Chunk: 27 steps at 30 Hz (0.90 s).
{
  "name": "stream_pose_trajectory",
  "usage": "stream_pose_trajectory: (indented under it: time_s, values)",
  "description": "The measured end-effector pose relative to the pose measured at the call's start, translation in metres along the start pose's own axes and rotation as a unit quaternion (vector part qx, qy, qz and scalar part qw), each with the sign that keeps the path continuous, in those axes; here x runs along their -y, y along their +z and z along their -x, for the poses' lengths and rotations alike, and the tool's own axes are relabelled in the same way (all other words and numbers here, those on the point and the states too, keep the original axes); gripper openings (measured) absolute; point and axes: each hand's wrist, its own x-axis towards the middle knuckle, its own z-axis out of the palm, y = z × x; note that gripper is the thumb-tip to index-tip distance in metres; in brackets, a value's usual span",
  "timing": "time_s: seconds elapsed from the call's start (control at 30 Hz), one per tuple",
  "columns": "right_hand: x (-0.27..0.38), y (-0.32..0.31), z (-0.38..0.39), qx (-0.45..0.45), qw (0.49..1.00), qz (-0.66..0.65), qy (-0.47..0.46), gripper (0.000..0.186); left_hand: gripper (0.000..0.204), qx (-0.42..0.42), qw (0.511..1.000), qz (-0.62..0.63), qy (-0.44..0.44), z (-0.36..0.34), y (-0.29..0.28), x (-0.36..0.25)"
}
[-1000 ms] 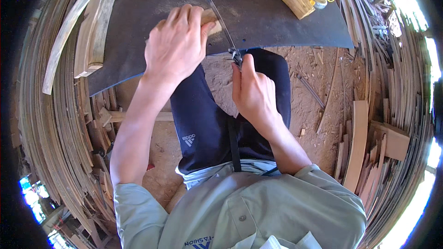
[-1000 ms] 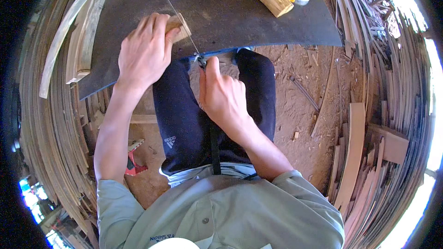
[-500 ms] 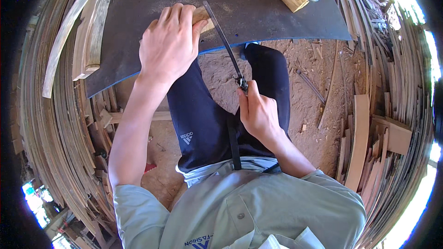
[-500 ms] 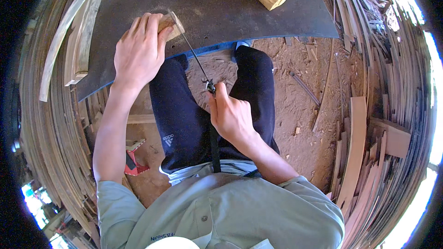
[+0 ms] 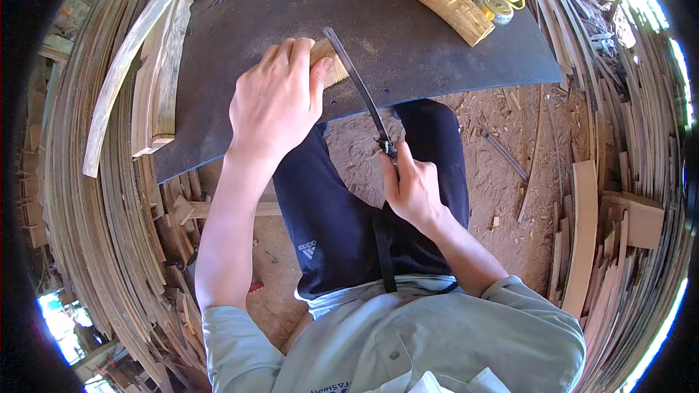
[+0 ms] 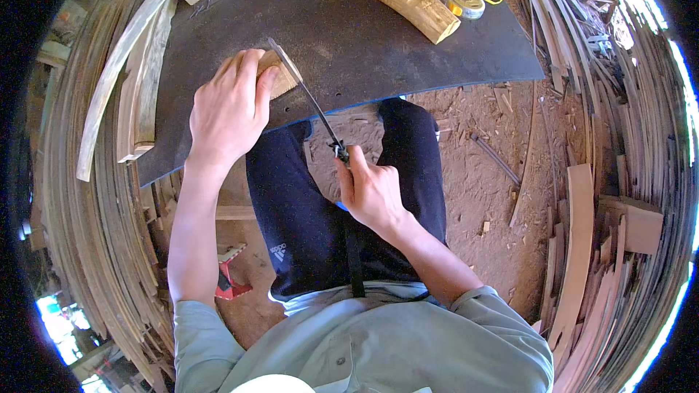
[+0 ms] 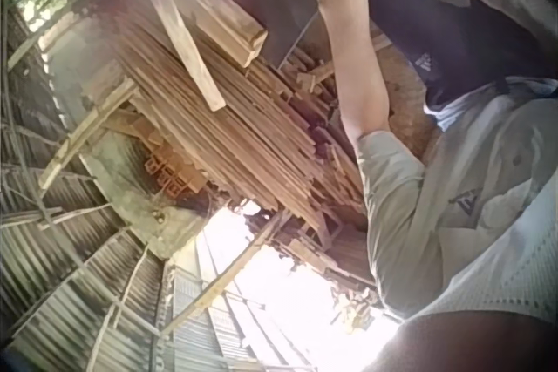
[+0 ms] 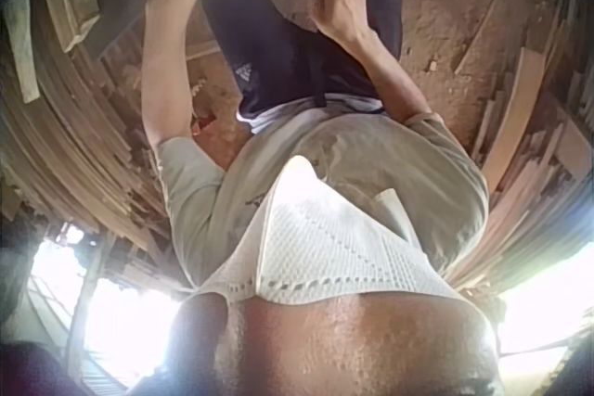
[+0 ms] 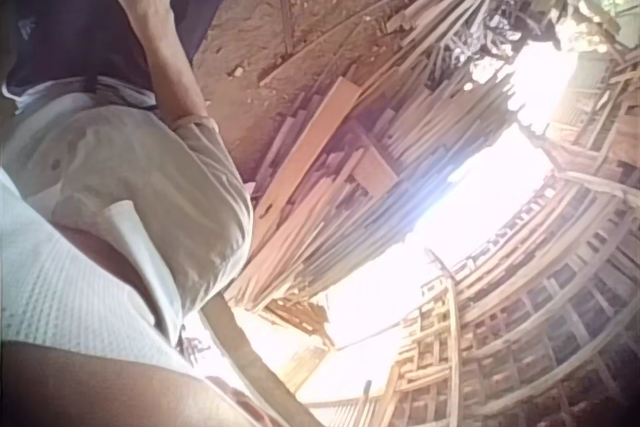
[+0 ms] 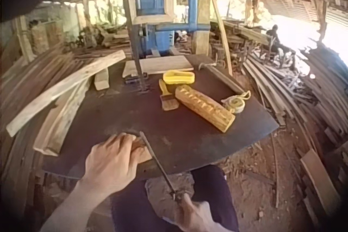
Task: Sawing a small block of wood using a handheld hacksaw blade.
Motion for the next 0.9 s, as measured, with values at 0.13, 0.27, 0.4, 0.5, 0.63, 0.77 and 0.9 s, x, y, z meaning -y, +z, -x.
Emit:
stream_pose_trajectory:
  time_s: [0.13,0.27,0.4,0.5,0.63,0.77,0.9]
  values:
    - [0.002,0.006,-0.001,0.018,0.999,-0.038,0.007,0.016,0.034,0.032,0.999,0.023,-0.017,-0.001,-0.006,0.006]
    - [0.0,0.008,0.001,-0.002,0.997,-0.071,0.013,0.01,0.031,0.06,0.996,0.064,-0.028,-0.003,-0.009,0.003]
    - [0.008,-0.009,-0.027,-0.063,0.994,-0.092,0.016,0.015,0.026,0.019,0.998,0.063,-0.001,0.002,-0.011,0.002]
    - [0.026,-0.028,-0.057,-0.058,0.994,-0.089,0.003,0.021,0.025,0.017,0.998,0.059,-0.004,0.005,-0.01,0.0]
    - [0.038,-0.029,-0.073,0.002,0.999,-0.045,-0.019,0.02,0.024,0.004,0.998,0.064,-0.001,0.005,-0.008,-0.002]
    - [0.043,-0.024,-0.075,0.035,0.999,-0.019,-0.01,0.023,0.025,-0.023,0.999,0.042,0.002,0.006,-0.004,-0.005]
    - [0.048,-0.023,-0.076,0.034,0.999,0.002,-0.003,0.023,0.027,0.018,0.998,0.053,-0.025,0.006,-0.008,-0.007]
